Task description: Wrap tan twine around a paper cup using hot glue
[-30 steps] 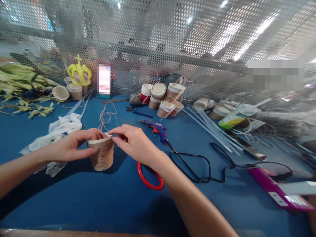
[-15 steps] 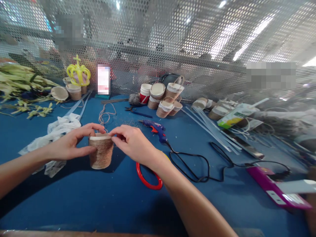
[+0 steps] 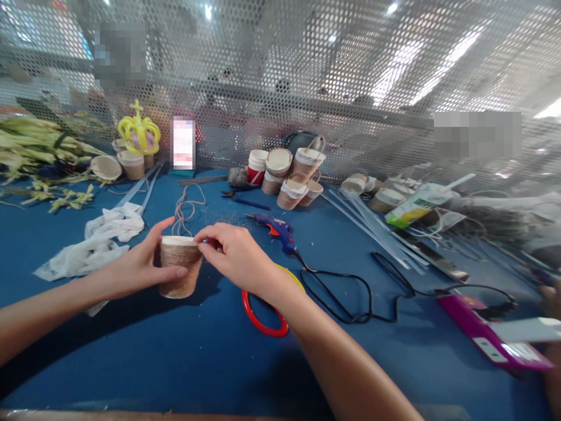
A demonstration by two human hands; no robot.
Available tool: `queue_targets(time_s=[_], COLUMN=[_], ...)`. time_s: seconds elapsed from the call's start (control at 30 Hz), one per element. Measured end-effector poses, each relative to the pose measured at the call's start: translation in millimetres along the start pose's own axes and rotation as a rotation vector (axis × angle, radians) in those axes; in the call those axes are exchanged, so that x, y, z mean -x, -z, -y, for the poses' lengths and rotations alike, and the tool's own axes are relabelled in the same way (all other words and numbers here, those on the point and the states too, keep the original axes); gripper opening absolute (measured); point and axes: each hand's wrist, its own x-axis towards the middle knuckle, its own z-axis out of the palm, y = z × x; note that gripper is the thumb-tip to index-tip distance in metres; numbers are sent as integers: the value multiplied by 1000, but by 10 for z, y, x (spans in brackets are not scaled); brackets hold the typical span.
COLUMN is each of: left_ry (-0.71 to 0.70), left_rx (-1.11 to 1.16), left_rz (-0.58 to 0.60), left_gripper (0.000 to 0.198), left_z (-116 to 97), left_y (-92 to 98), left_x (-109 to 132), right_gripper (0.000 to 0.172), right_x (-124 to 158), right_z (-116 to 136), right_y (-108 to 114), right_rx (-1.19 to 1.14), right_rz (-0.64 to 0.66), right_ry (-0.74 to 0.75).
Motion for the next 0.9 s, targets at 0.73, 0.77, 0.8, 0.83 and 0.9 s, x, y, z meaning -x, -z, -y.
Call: queue_targets(time_s=[0.73,0.77,0.8,0.83,0.9], left_ry=[-29,-29,-28,-27,-24], left_rx=[448,452,455,455,452], left_rz=[115,121,126,127,124], left_gripper=[88,88,88,88,87], left_z=[66,63,60,57,49], left_y=[37,39,40,41,41], left_x=[-73,-72,-71,-69,-65], right_gripper=[15,14,14,13,13], right_x=[41,40,39,39,40], right_z=[199,201,203,204,202], right_y=[142,144,146,147,147], right_rx=[-148,-146,-142,-139,-135], right_rz=[30,29,28,28,30], right_ry=[-188,-185,-183,-182,-187])
